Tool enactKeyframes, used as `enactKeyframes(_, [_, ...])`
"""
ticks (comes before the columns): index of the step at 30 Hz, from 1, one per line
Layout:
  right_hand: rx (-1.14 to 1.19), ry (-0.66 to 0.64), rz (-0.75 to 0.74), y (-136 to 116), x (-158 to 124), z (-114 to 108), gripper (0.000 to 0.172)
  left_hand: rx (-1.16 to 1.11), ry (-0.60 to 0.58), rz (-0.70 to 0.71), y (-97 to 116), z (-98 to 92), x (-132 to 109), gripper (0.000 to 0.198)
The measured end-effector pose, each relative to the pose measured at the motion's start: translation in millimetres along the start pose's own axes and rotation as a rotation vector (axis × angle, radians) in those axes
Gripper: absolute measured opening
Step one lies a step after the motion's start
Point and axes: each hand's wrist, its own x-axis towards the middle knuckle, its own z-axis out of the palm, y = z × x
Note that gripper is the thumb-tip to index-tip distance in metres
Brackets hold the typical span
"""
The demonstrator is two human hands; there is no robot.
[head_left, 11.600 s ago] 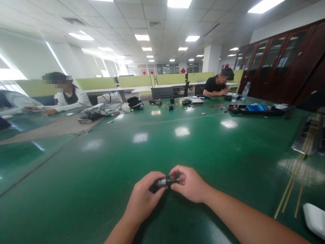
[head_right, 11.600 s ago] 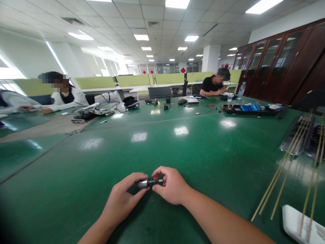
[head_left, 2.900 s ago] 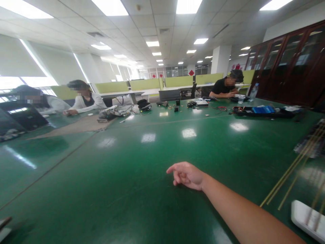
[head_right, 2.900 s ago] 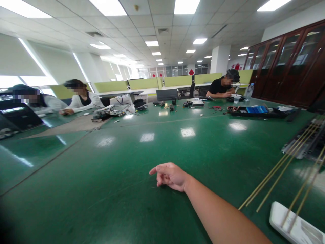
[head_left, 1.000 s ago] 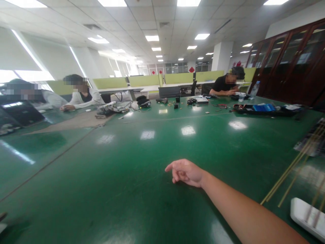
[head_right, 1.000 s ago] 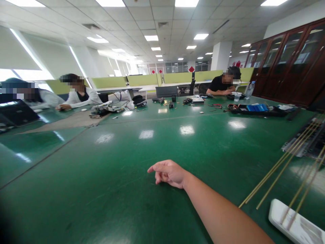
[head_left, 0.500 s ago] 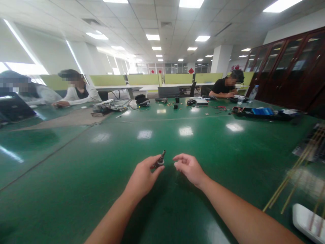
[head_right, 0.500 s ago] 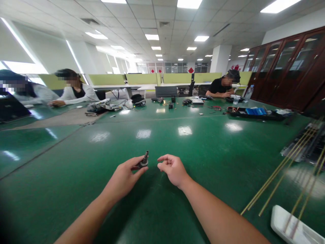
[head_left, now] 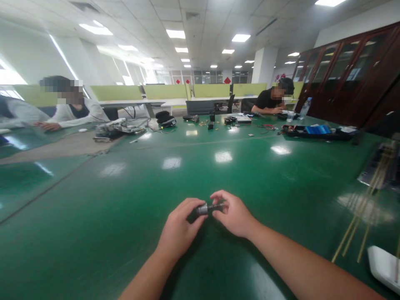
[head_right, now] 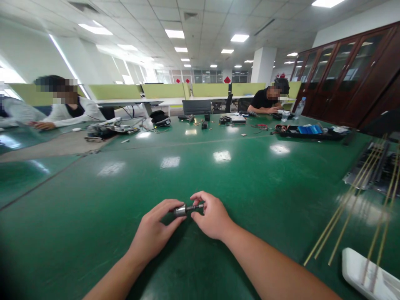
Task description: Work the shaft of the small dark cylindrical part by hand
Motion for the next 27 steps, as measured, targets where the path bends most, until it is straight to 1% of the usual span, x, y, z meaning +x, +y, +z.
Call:
enactKeyframes(7, [-0.056, -0.013, 0.036, -4.2, -1.7, -0.6, 0.036, -0.014, 0.011, 0.022, 0.9, -0.8, -2.9, 0.021])
enactKeyframes(12, [-0.099, -0.015, -0.049, -4.8, -1.2, 0.2, 0.021, -0.017, 0.013, 0.039, 3.0, -0.2, -2.9, 0.022])
enactKeyframes(15, [-0.116, 0.000, -0.056, -3.3, -0.2, 0.3, 0.016, 0.001, 0.028, 0.041, 2.4, 0.4, -2.6, 0.022])
enactKeyframes(22, [-0.007, -0.011, 0.005, -6.1, 0.6, 0.3, 0.012, 0.043, 0.056, 0.053, 1.0, 0.0, -4.0, 0.023])
enactKeyframes(27, [-0.024, 0.008, 0.007, -8.3, 0.9, -0.4, 0.008, 0.054, 0.051, 0.058, 0.7, -1.4, -4.9, 0.024])
